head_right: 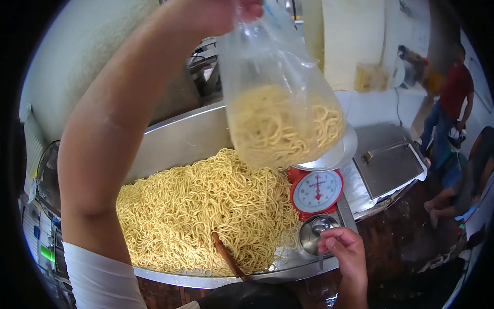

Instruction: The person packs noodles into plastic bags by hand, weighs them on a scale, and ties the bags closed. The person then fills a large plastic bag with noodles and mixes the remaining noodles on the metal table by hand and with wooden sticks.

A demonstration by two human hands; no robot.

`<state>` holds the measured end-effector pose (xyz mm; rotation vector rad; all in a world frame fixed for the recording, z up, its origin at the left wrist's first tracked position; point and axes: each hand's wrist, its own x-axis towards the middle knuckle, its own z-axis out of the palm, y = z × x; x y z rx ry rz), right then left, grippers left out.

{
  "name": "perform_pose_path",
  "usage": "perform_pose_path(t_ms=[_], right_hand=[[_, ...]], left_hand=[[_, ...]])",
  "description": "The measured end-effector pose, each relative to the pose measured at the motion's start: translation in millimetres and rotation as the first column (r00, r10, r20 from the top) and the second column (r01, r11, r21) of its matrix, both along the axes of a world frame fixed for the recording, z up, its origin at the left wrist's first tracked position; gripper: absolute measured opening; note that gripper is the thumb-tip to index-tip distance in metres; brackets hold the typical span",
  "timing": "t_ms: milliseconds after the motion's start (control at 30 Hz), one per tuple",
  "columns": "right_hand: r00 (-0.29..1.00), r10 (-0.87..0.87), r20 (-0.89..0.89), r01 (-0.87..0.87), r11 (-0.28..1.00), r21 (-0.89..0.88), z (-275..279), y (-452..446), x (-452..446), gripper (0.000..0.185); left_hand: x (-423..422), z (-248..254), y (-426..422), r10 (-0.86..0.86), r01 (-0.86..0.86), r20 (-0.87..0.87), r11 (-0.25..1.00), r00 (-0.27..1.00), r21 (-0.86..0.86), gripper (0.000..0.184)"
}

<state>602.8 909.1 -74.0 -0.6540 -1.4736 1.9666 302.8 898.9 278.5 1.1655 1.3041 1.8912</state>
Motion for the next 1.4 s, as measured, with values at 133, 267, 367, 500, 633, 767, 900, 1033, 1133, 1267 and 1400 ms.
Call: perform_pose_path(t_ms=[133,267,367,500,633,767,900,1033,1133,1267,1400], right_hand=[[1.0,-0.013,-0.018,0.013,1.0,-0.009,-10,16,15,0.018],[0.999,-0.035,-0.024,0.035,0.999,-0.035,-21,23,26,0.019],[0.998,-0.061,-0.01,0.06,0.996,-0.06,-31,31,33,0.02],[0.996,-0.087,0.031,0.089,0.994,-0.061,-40,38,36,0.02],[0.995,-0.082,0.065,0.088,0.992,-0.09,-33,33,23,0.018],[0.997,0.026,0.073,-0.016,0.991,-0.134,-31,25,10,0.02],[0.99,0.085,0.112,-0.07,0.99,-0.126,-29,18,1,0.02],[0.989,0.088,0.118,-0.075,0.991,-0.113,-36,10,-3,0.021],[0.984,0.155,0.085,-0.147,0.984,-0.099,-46,7,-10,0.021],[0.977,0.187,0.103,-0.179,0.981,-0.081,-53,0,-23,0.021],[0.985,0.161,0.067,-0.165,0.984,0.06,-5,20,-36,0.021]], left_hand=[[7,-26,70,-0.077,0.08,0.029,0.988,0.997,-0.13,0.059],[3,-61,111,-0.011,0.014,0.018,0.986,1.0,-0.167,0.059],[-13,-67,127,-0.045,0.055,0.046,0.968,0.998,-0.243,0.063],[-17,-54,120,-0.207,0.2,0.01,0.934,0.978,-0.296,0.075],[4,-72,85,-0.26,0.176,-0.171,0.902,0.95,-0.394,0.082],[2,-97,43,-0.319,0.329,-0.553,0.94,0.77,-0.083,0.074],[-10,-72,26,-0.602,0.374,-0.414,0.775,0.683,-0.509,0.061],[-30,-75,-4,-0.469,0.217,-0.387,0.813,0.794,-0.541,0.054],[-71,-89,-36,-0.347,-0.071,-0.67,0.855,0.656,-0.513,0.051],[-71,-106,-103,-0.217,-0.331,-0.891,0.872,0.399,-0.36,0.062],[-64,-115,-133,-0.331,-0.559,-0.879,0.679,0.344,-0.475,0.059]])
